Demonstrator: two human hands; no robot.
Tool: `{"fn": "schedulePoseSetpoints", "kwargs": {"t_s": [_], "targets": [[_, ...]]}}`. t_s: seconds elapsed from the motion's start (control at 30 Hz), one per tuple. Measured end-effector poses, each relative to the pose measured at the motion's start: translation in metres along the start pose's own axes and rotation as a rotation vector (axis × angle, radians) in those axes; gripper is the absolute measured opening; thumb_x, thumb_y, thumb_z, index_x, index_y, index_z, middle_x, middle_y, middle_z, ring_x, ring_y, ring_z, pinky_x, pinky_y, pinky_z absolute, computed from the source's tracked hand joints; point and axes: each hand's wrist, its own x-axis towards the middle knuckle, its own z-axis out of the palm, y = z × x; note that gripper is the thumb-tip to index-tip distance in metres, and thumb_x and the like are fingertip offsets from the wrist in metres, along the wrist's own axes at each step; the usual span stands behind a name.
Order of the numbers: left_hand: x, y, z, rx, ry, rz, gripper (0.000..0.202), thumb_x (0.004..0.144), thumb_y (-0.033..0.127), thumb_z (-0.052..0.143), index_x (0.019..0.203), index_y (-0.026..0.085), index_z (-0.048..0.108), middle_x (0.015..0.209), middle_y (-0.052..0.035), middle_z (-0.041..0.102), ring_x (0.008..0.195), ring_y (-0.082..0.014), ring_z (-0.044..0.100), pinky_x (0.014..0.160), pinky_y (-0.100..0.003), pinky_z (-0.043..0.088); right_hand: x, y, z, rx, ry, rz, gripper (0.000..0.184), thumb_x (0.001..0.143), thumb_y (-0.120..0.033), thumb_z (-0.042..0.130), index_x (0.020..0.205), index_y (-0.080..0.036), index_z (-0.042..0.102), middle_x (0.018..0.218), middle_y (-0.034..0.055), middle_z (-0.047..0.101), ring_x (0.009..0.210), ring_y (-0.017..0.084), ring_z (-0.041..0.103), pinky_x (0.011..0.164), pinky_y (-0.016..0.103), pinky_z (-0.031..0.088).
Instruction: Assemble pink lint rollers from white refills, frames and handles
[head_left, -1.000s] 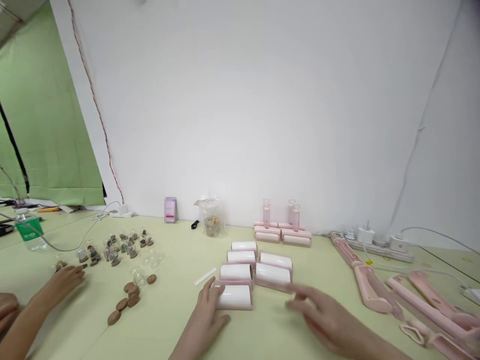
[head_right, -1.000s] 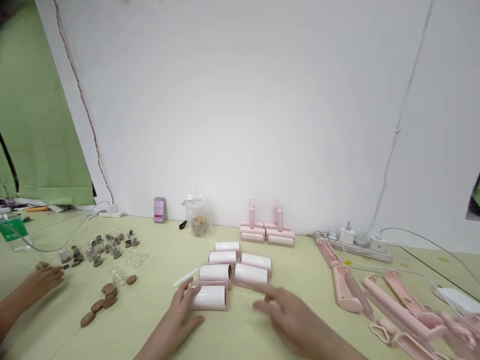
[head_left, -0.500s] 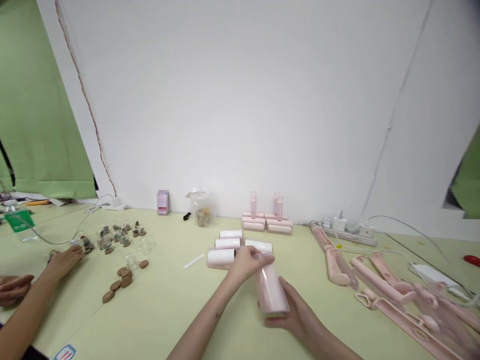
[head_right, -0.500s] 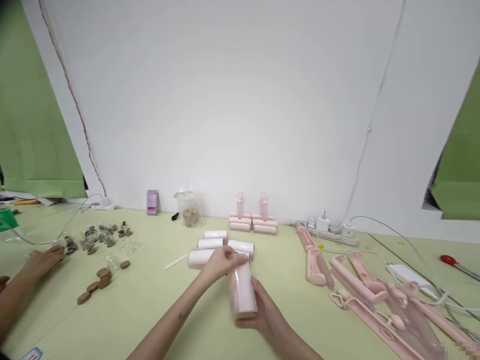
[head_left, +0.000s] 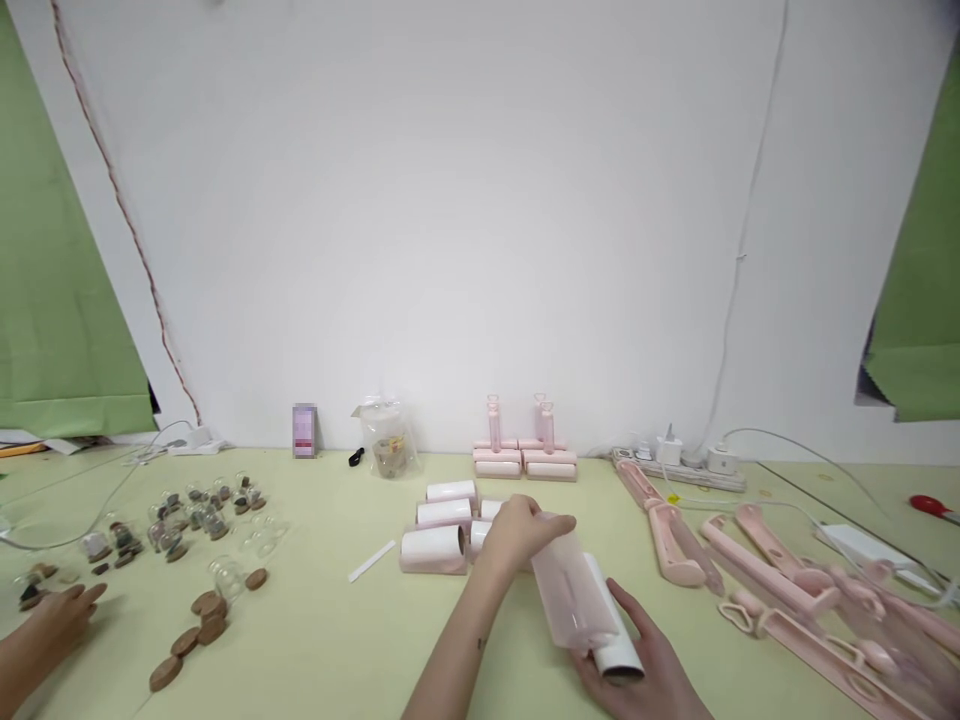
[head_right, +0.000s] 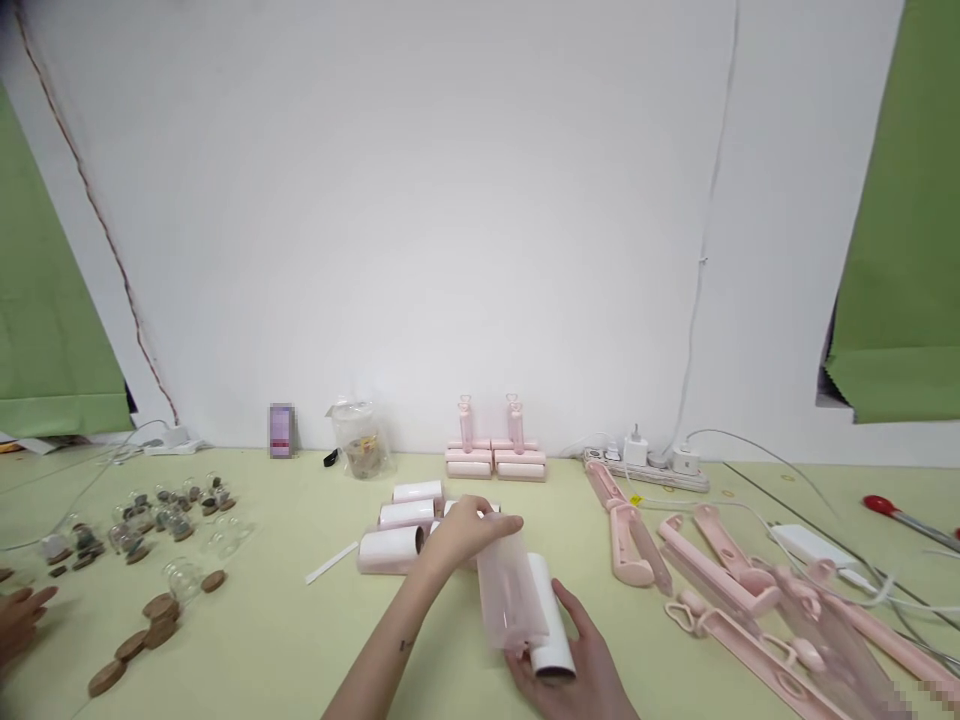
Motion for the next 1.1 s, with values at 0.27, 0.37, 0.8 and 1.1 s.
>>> {"fn": "schedulePoseSetpoints", "kwargs": {"t_s": [0.27, 0.37, 0.8, 1.1], "targets": [[-0.026, -0.062, -0.015, -0.514, -0.022, 0.214, 0.057, 0.065, 0.061, 0.053, 0.104, 0.021, 0.045, 0.104, -0.0086, 0.054, 0.087, -0.0198, 0.054, 0.067, -0.025, 0.043, 0.001, -0.009, -0.004, 0.146, -0.010, 0.005, 0.034, 0.070, -0.035, 0.063, 0.099, -0.022, 0.053, 0.077, 0.0019, 0.066, 0.073, 0.017, 0.062, 0.066, 0.029, 0.052], [-0.038, -0.098, -0.023, -0.770, -0.205, 0.213, 0.065, 0.060, 0.045, 0.068, 0.115, 0.024, 0.041, 0.100, -0.0067, 0.053, 0.092, -0.0206, 0.052, 0.077, -0.029, 0.040, 0.000, -0.014, -0.006, 0.242, 0.001, 0.029, 0.034, 0.073, -0.033, 0.060, 0.103, -0.019, 0.053, 0.089, 0.0038, 0.065, 0.076, 0.016, 0.061, 0.066, 0.025, 0.051], [-0.057, -0.104, -0.041, 0.014, -0.183, 0.275, 0.049, 0.068, 0.023, 0.058, 0.114, 0.025, 0.043, 0.120, -0.0046, 0.043, 0.112, -0.0229, 0.040, 0.095, -0.033, 0.031, -0.028, -0.025, 0.024, 0.204, -0.145, 0.044, 0.033, 0.076, -0.038, 0.052, 0.103, -0.019, 0.058, 0.077, 0.0035, 0.062, 0.053, 0.010, 0.053, 0.042, 0.019, 0.041], [-0.075, -0.079, -0.007, -0.406, -0.259, 0.361, 0.034, 0.080, 0.037, 0.051, 0.110, 0.022, 0.052, 0.116, -0.0066, 0.053, 0.112, -0.0215, 0.044, 0.098, -0.036, 0.031, -0.029, 0.020, 0.032, -0.070, 0.001, -0.020, 0.033, 0.076, -0.044, 0.050, 0.076, -0.014, 0.063, 0.054, 0.0019, 0.059, 0.045, 0.012, 0.052, 0.039, 0.022, 0.041]]}}
